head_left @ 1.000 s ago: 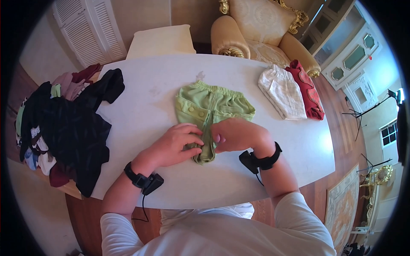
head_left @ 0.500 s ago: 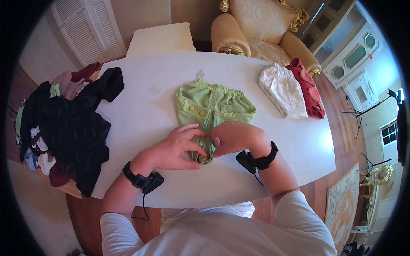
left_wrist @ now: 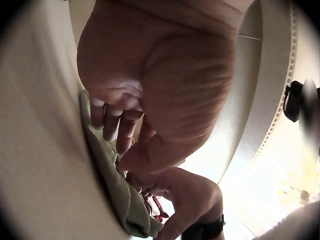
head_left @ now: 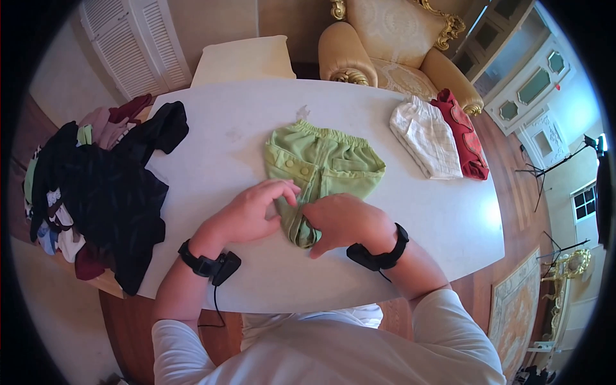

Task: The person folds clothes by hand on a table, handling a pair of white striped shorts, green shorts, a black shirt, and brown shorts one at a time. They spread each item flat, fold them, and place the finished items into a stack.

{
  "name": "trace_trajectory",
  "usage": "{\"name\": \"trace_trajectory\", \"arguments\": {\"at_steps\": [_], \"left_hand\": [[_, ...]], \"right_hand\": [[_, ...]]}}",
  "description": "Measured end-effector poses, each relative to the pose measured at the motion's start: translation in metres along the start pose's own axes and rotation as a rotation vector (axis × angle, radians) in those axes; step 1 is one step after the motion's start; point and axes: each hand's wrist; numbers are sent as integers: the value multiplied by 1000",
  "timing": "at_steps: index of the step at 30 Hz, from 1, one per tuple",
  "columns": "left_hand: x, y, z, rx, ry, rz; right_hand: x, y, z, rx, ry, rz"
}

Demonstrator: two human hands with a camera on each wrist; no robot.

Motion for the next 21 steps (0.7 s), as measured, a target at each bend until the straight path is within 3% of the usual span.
{"name": "trace_trajectory", "arguments": {"at_steps": [3, 11, 17, 21], "left_hand": [[1, -1, -9, 129, -37, 68], [0, -11, -15, 285, -108, 52], [1, -11, -22, 304, -158, 91], [2, -10, -21, 332, -168, 94]], "right_hand": [[-2, -3, -7, -23, -20, 42], [1, -12, -7, -62, -40, 117], [-5, -21, -15, -130, 128, 309], [0, -31, -11, -170, 135, 328]]}}
Point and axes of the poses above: each hand's wrist, its own x-axis towards the middle knuckle, its own y-axis out of the back of the hand, z = x × y, and after that the axes turned 10 degrees about x, right-handed
